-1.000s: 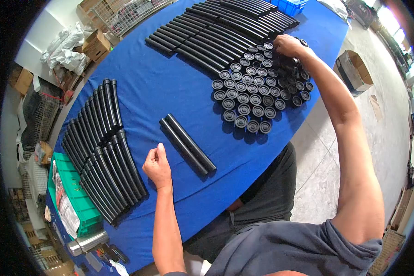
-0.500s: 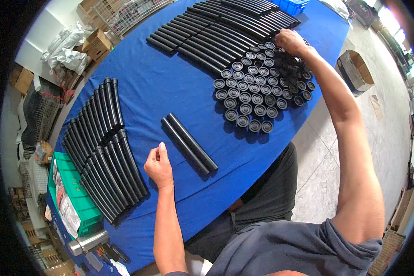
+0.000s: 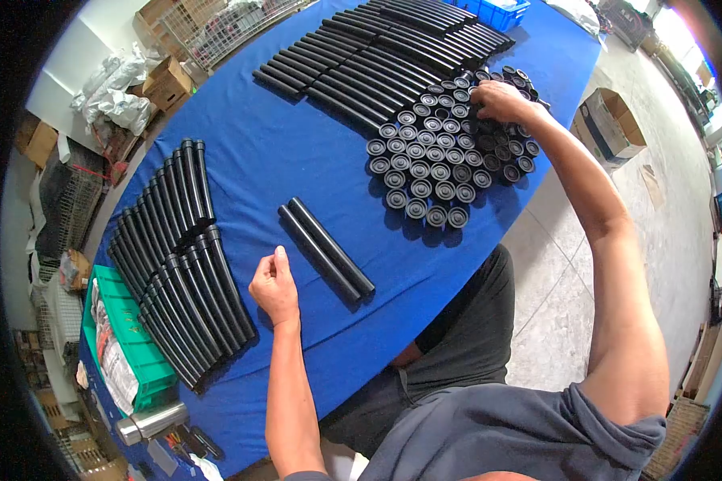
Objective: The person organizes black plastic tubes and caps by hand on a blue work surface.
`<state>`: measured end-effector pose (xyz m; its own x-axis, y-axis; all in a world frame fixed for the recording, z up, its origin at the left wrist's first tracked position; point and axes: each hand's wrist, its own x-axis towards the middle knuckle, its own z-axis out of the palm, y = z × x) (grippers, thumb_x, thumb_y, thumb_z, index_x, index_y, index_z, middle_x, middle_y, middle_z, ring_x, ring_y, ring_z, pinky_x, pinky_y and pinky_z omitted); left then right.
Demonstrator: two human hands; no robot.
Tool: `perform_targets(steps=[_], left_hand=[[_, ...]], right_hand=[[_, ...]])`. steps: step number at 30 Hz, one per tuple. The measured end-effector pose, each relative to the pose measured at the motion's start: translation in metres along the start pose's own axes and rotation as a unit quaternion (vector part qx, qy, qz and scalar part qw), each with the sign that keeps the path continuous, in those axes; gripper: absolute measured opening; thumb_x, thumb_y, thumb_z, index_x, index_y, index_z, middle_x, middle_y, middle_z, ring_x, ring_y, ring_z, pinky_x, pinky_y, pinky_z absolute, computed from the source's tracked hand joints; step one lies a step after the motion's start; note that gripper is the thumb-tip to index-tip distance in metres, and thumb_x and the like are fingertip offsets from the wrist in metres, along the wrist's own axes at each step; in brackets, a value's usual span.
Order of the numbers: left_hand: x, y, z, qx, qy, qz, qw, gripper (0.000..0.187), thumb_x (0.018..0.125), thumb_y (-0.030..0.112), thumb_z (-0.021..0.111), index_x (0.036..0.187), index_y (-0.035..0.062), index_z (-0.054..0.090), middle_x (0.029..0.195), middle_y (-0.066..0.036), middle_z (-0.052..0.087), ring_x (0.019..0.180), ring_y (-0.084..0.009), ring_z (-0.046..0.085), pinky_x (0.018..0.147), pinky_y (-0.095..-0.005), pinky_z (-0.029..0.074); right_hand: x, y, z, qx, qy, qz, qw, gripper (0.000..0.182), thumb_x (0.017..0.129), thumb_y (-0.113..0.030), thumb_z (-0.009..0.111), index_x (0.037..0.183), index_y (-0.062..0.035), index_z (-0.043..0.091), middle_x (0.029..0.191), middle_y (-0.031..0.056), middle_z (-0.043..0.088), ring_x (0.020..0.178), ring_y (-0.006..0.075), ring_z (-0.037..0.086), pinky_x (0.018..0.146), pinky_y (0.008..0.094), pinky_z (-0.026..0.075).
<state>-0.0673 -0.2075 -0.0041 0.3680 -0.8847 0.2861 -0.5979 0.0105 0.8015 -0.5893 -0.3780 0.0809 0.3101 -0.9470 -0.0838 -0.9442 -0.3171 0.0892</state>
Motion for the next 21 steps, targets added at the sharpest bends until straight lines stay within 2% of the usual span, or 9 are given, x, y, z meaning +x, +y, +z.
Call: perform_targets(steps=[5, 8, 11, 14, 15, 18, 21], left_hand=[[0.000, -0.002, 0.002, 0.000, 0.006, 0.005, 1.000, 0.036, 0.094, 0.028, 0.070, 0.077, -0.0039, 0.069, 0.058, -0.006, 0.061, 0.054, -0.0097, 0.050, 0.053, -0.0317, 0.042], [0.000, 0.000, 0.001, 0.007, 0.006, 0.009, 1.000, 0.036, 0.094, 0.028, 0.070, 0.077, -0.0035, 0.068, 0.058, -0.006, 0.060, 0.053, -0.0099, 0.050, 0.052, -0.0318, 0.041], [0.000, -0.001, 0.000, 0.004, 0.006, 0.012, 1.000, 0.036, 0.094, 0.028, 0.069, 0.076, -0.0031, 0.068, 0.057, -0.006, 0.060, 0.052, -0.0098, 0.050, 0.051, -0.0319, 0.041], [0.000, -0.003, 0.001, 0.002, 0.005, 0.016, 1.000, 0.036, 0.095, 0.028, 0.069, 0.076, -0.0029, 0.068, 0.057, -0.006, 0.059, 0.052, -0.0096, 0.049, 0.051, -0.0320, 0.041], [0.001, -0.003, 0.001, 0.003, 0.006, 0.017, 1.000, 0.036, 0.095, 0.028, 0.069, 0.076, -0.0029, 0.068, 0.056, -0.006, 0.058, 0.052, -0.0095, 0.049, 0.051, -0.0320, 0.041], [0.000, -0.002, 0.001, 0.002, 0.006, 0.017, 1.000, 0.036, 0.095, 0.028, 0.069, 0.076, -0.0030, 0.068, 0.056, -0.006, 0.058, 0.053, -0.0097, 0.050, 0.052, -0.0320, 0.041], [0.000, 0.001, -0.001, 0.002, 0.002, 0.009, 1.000, 0.036, 0.095, 0.028, 0.069, 0.076, -0.0031, 0.068, 0.057, -0.006, 0.058, 0.053, -0.0099, 0.050, 0.052, -0.0318, 0.041]], right_hand=[[0.003, -0.001, 0.003, -0.005, 0.003, 0.012, 1.000, 0.032, 0.075, -0.019, 0.075, 0.104, -0.0082, 0.067, 0.105, 0.0158, 0.064, 0.108, 0.0352, 0.061, 0.093, 0.0452, 0.050], [0.005, 0.005, 0.003, 0.015, -0.016, -0.005, 1.000, 0.035, 0.076, -0.017, 0.074, 0.107, -0.0067, 0.064, 0.106, 0.0178, 0.062, 0.110, 0.0362, 0.059, 0.092, 0.0467, 0.050], [0.005, 0.008, -0.003, 0.008, 0.001, -0.037, 0.999, 0.033, 0.081, -0.017, 0.071, 0.108, -0.0034, 0.058, 0.104, 0.0184, 0.061, 0.107, 0.0378, 0.059, 0.091, 0.0474, 0.047], [0.009, 0.007, -0.012, -0.024, -0.048, -0.027, 0.998, 0.035, 0.082, -0.016, 0.069, 0.108, 0.0002, 0.053, 0.102, 0.0201, 0.063, 0.104, 0.0400, 0.060, 0.089, 0.0493, 0.047], [0.013, 0.004, -0.011, -0.016, -0.066, 0.014, 0.998, 0.035, 0.079, -0.011, 0.070, 0.105, 0.0026, 0.051, 0.100, 0.0209, 0.063, 0.100, 0.0419, 0.060, 0.087, 0.0505, 0.048], [0.015, 0.001, -0.012, -0.012, -0.041, -0.012, 0.999, 0.036, 0.076, -0.006, 0.070, 0.105, 0.0018, 0.052, 0.098, 0.0214, 0.064, 0.098, 0.0430, 0.061, 0.085, 0.0507, 0.049], [0.015, -0.003, -0.012, -0.017, -0.001, -0.060, 0.998, 0.032, 0.074, -0.003, 0.066, 0.104, 0.0011, 0.056, 0.093, 0.0239, 0.066, 0.099, 0.0423, 0.064, 0.084, 0.0499, 0.053]])
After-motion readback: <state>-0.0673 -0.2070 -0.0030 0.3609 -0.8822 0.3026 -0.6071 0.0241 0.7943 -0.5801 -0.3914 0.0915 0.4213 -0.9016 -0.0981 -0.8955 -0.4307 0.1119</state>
